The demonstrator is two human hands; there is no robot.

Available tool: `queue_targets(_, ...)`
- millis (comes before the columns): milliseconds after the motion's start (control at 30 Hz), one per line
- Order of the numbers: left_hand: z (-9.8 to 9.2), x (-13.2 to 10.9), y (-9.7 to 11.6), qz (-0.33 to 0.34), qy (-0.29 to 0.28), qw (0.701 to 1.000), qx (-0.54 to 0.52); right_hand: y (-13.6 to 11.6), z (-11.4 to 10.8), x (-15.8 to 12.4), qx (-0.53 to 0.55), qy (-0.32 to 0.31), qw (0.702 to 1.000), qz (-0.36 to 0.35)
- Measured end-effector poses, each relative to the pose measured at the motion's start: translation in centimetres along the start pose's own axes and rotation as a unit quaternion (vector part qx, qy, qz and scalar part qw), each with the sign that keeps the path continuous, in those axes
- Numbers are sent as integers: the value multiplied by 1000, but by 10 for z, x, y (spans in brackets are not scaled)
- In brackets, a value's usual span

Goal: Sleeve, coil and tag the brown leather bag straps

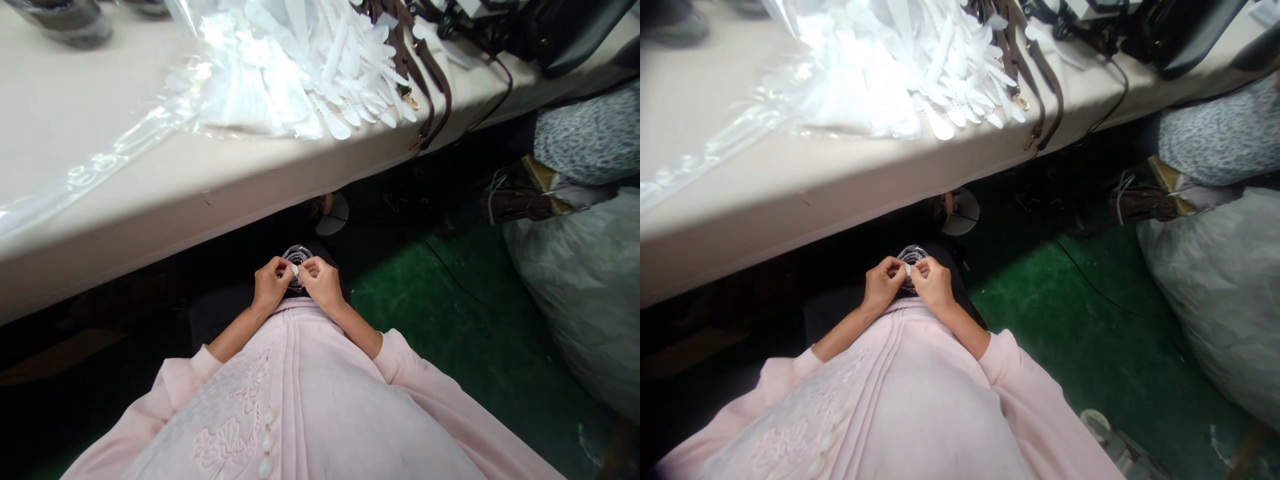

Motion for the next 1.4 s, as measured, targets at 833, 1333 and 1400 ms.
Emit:
queue_targets(833,7,-8,2,-72,-57,986,-139,8,-1,-28,58,-20,992,109)
queue_targets(1333,6,-11,8,-129,-52,972,-191,15,2,-12,-18,6,998,65)
queue_targets(1400,7,-12,7,-130,-40,972,-191,13,0,-13,-74,28,995,52)
Point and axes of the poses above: each hand's wrist, its own x-axis towards the middle knuckle, its own z-axis out of the palm, y = z × x, the point moved 3 cm from there along x, towards the middle knuckle, and after that the axes turned 4 degrees about x, right-handed, at the moved point
